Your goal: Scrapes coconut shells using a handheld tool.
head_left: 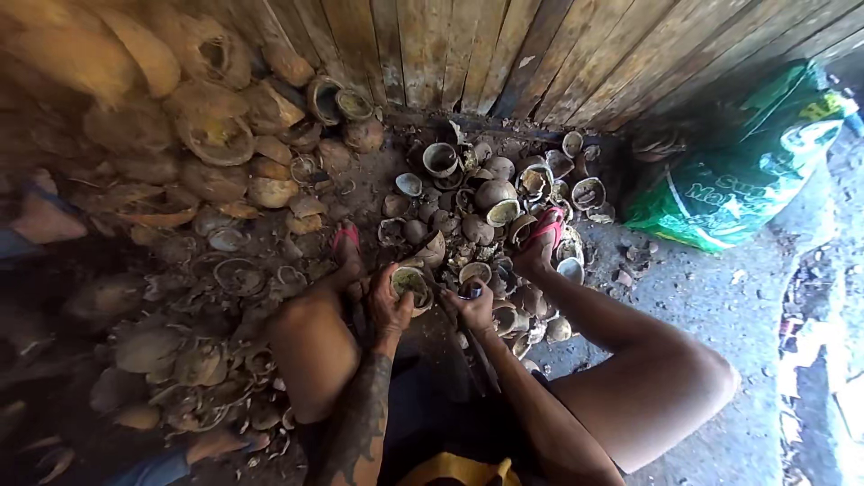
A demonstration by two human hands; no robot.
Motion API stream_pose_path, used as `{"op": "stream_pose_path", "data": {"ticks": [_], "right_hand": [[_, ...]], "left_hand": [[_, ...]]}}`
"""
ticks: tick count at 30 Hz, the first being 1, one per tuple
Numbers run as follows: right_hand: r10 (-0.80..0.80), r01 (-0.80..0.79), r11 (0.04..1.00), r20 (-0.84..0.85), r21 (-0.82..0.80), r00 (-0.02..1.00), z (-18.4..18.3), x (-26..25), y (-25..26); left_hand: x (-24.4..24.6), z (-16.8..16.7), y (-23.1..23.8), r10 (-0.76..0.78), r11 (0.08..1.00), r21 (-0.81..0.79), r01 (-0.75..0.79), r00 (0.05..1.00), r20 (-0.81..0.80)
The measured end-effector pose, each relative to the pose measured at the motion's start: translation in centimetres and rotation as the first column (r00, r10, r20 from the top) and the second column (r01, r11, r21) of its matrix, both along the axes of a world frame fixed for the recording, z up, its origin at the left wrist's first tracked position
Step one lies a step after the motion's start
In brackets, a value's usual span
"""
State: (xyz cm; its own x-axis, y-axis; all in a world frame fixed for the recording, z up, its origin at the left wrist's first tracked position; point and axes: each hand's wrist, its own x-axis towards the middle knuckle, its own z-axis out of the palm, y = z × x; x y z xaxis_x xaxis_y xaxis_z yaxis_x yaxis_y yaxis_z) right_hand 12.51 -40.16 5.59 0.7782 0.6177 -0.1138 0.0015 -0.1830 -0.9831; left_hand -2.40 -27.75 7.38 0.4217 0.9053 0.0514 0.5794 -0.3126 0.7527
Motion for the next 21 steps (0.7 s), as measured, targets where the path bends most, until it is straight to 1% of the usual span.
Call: {"op": "stream_pose_path", "data": {"ticks": [2,3,4,6,7,8,10,12,14,15,16,18,19,20,21], "right_hand": [[-0.032,0.028,0.998,-0.085,-0.054,0.996,2.4,-1.7,-0.8],[-0.072,0.061,0.994,-0.123,-0.088,0.99,3.7,-2.7,-1.0],[-0.124,0.107,0.987,-0.146,-0.118,0.981,4.6,-3.7,-1.2],[-0.194,0.174,0.969,-0.101,-0.174,0.976,4.9,-4.1,-0.6],[-0.188,0.174,0.966,-0.062,-0.191,0.98,4.4,-3.2,0.0],[-0.148,0.141,0.974,-0.03,-0.176,0.988,3.3,-2.0,0.5],[-0.033,0.037,0.994,0.041,-0.104,0.999,0.5,-0.2,0.4],[0.0,0.003,0.999,0.074,-0.05,0.997,-0.9,1.1,1.1],[-0.004,0.004,0.999,-0.01,-0.048,1.0,0.0,0.1,0.5],[-0.019,0.012,0.996,-0.08,-0.084,0.997,1.2,-0.9,-0.2],[-0.051,0.033,0.991,-0.144,-0.126,0.988,2.5,-2.2,-0.9],[-0.161,0.118,0.975,-0.231,-0.19,0.96,5.2,-4.9,-1.7],[-0.22,0.171,0.963,-0.238,-0.21,0.946,5.7,-5.6,-1.6],[-0.245,0.199,0.957,-0.221,-0.209,0.944,5.6,-5.6,-1.2],[-0.227,0.189,0.962,-0.191,-0.198,0.955,5.0,-4.5,-0.5]], "left_hand": [[-0.5,1.3,0.4,-0.032,0.993,-0.114,0.03,0.999,-0.015],[-0.6,1.3,0.5,-0.052,0.992,-0.113,0.051,0.999,-0.007],[-0.7,0.9,0.4,-0.074,0.993,-0.087,0.075,0.997,0.011],[-0.4,-0.4,0.6,-0.092,0.996,0.008,0.092,0.994,0.058],[0.0,-0.8,1.0,-0.085,0.996,0.029,0.083,0.993,0.076],[0.2,-0.9,1.4,-0.082,0.996,0.039,0.079,0.993,0.08],[-0.1,-0.9,0.9,-0.081,0.997,0.025,0.079,0.994,0.076],[0.2,-0.3,1.2,-0.072,0.997,-0.007,0.072,0.994,0.078],[-0.2,0.8,1.4,-0.078,0.991,-0.104,0.084,0.995,0.059],[-0.5,1.2,1.4,-0.078,0.985,-0.147,0.085,0.995,0.054],[-0.7,1.4,1.3,-0.082,0.985,-0.147,0.088,0.996,0.04],[-0.7,1.3,0.9,-0.135,0.988,-0.073,0.136,0.991,0.017],[-0.8,0.9,0.7,-0.152,0.988,-0.032,0.152,0.988,0.013],[-0.7,0.5,0.9,-0.158,0.987,-0.008,0.159,0.987,0.029],[-0.3,0.2,1.3,-0.16,0.987,0.006,0.16,0.986,0.053]]}}
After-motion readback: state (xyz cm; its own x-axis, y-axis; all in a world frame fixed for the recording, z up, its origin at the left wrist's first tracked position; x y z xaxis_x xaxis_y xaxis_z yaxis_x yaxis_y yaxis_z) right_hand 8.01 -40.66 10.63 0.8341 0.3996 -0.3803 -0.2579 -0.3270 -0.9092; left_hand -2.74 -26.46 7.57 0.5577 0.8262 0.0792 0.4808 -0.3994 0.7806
